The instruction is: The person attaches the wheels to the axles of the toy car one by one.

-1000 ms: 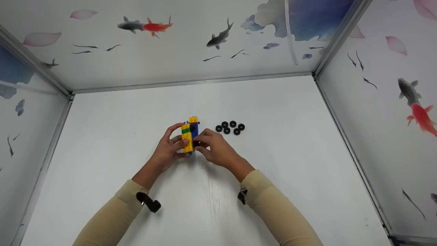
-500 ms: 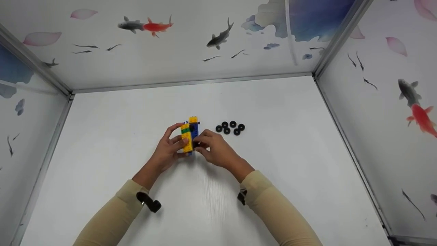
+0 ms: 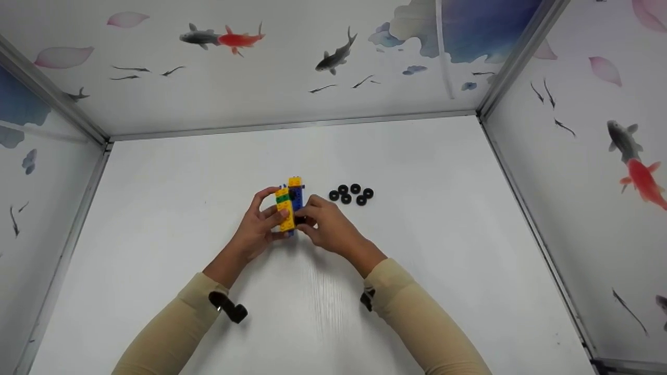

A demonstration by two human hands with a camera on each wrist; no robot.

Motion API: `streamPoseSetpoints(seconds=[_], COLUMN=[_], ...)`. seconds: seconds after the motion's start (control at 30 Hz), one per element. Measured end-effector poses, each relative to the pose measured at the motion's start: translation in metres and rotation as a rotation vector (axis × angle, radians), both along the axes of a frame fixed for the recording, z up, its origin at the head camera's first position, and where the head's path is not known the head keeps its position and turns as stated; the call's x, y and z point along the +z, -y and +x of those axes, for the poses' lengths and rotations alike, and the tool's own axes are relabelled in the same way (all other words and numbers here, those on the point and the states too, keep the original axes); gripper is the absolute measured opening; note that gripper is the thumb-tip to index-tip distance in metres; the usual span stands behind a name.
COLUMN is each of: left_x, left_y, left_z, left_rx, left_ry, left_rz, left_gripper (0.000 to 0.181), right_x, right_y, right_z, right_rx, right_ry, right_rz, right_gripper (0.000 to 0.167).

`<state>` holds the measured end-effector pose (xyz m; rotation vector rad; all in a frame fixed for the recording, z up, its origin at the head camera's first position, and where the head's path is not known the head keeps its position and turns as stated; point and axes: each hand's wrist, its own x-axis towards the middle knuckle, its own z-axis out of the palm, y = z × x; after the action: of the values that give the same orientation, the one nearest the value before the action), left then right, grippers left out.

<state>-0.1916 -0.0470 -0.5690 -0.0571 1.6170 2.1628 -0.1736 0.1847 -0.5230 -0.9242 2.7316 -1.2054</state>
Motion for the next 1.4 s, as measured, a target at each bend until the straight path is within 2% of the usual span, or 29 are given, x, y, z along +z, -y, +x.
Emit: streamPoseSetpoints(seconds=[0.33,0.7,1.17,1.4], left_x=[0.0020,0.0029,0.0040,0.0054], left_y=[0.0014,0.0025,0.0007,0.0008], left_z=[-0.0011,-0.0020,-0.0036,-0.0039], left_rx=[-0.003,-0.014,-0.019,-0.022], left_ry=[0.012,0.005,-0.018,-0.021], left_rz=[0.025,0.008,0.031,0.023], left_gripper=[0.065,0.067,0.064,0.068], right_x=[0.0059,0.0044,0.0013,0.0022], right_y=[0.0031,0.0017,0.0010,0.0003], right_z=[-0.0012,-0.0041,-0.0057,-0.0062], right_rx=[0.009,0.024,0.005,-0.002], right_ry=[-0.016,0.012,0.026,0.028], right_rz=[0.008,0.014,-0.012,-0.008], right_gripper=[0.025,0.027,0.024,0.025])
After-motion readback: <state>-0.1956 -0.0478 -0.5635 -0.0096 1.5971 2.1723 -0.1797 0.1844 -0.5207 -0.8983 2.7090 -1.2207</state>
